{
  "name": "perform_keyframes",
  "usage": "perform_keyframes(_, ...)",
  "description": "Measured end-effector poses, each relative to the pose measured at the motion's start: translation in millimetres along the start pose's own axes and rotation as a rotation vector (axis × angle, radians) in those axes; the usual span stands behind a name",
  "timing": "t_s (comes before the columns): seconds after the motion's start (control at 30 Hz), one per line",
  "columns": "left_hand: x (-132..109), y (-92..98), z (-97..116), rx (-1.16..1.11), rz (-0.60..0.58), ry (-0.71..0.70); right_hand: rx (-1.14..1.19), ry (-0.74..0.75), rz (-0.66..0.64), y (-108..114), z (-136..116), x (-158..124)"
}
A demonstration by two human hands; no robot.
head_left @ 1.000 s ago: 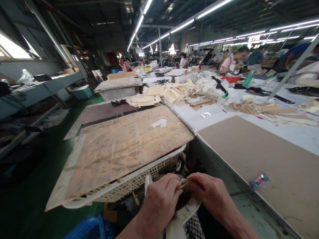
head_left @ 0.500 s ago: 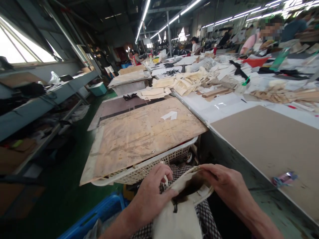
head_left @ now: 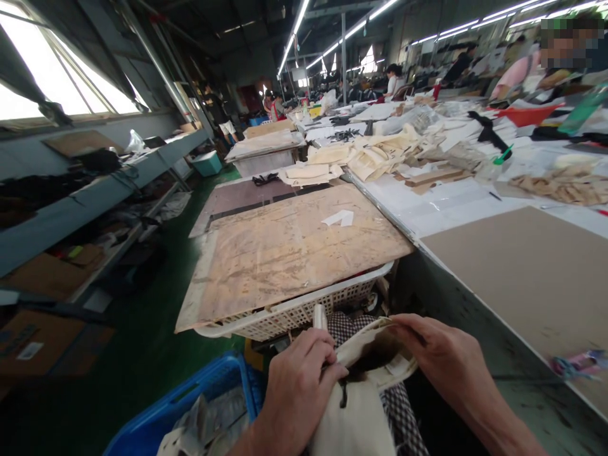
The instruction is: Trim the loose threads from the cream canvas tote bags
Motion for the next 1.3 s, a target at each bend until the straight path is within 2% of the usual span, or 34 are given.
perform_keyframes(0.1,-3.6,-4.9,-3.4,0.058,0.107,-0.078,-0.022,0.013,0.001,-2.1,-2.6,1.3)
perform_keyframes(0.2,-2.9,-8.7,-7.9,0.097,0.151,-0.078,-0.069,0.024,0.025,-2.7,-5.3,3.0)
perform_keyframes(0.27,-0.5,-10.6,-10.3,0.078,0.129,-0.022,-0.095,0.033,0.052,-2.3,-6.4,4.1)
perform_keyframes(0.4,5.7,-16.0,-12.8,-0.054,0.03,0.182,-0.116,0.038,0.074,-1.9,-6.5,4.7)
perform_keyframes(0.5,9.0,-23.3,-13.9,-0.193,0.018,0.21,-0.107,0.007,0.081,-3.0,-4.5,3.0)
perform_keyframes(0.63,13.4,-29.0,-14.6,-0.35,-0.036,0.112,-0.095,-0.047,0.094,-4.1,-1.4,0.4)
perform_keyframes(0.77,21.2,-21.7,-12.0,-0.356,-0.135,-0.007,-0.066,-0.069,0.082,-1.9,-1.7,1.1)
perform_keyframes(1.0,30.1,-11.7,-12.4,-0.204,-0.243,-0.194,-0.037,-0.065,0.073,1.3,-3.3,3.2)
perform_keyframes(1.17,29.8,-9.0,-14.7,-0.072,-0.218,-0.382,-0.026,-0.001,0.019,-2.4,-0.9,1.4)
perform_keyframes(1.3,29.7,-2.6,-15.6,0.028,-0.236,-0.496,-0.042,-0.006,0.022,-4.0,-3.9,0.0)
Point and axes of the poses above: each hand's wrist, its own x-axis towards the middle knuckle, its own y-axis out of the back of the hand, z = x × y, the point moved 1 cm from there along x, towards the middle knuckle, and after that the axes turned 13 degrees about y, right-handed, at the moved point
